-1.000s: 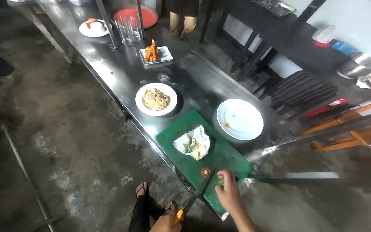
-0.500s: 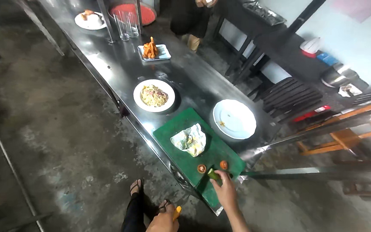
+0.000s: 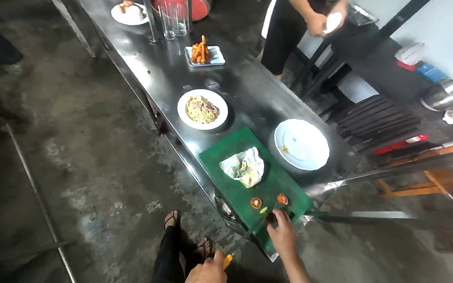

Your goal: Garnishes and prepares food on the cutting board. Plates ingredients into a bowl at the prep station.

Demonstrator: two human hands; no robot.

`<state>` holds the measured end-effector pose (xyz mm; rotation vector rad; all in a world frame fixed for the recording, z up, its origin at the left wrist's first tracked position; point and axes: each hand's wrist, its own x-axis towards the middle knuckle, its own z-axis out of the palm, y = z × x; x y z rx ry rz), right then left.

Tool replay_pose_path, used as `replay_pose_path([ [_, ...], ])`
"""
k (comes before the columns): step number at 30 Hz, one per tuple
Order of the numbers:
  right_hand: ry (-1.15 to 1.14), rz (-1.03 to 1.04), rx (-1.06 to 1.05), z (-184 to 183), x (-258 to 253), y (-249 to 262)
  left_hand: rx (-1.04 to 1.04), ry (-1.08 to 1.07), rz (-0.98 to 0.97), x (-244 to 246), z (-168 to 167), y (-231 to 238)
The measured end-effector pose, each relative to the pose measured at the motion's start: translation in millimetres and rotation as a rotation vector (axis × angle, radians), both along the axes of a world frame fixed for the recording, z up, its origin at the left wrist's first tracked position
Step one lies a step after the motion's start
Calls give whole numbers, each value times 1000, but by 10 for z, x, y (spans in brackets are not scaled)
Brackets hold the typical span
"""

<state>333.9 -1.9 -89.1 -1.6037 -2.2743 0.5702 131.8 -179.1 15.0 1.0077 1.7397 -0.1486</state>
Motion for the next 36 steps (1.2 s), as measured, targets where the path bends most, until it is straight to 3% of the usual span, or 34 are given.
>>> replay_pose_path([
  [7,36,4,71,-49,-1,2,-26,-4,-23,-19,79,59],
  [17,78,-4,3,-87,46,32,-130,-43,20,-26,-152,111],
  [25,-25,208,-24,-23,80,146,-147,-52,10,-91,-175,106],
  [29,-44,76,-165,73,51,171,-138,-54,21,-112,-93,68],
  [36,-17,37,-50,22,64,98,-78,-59,-7,-58,126,11],
])
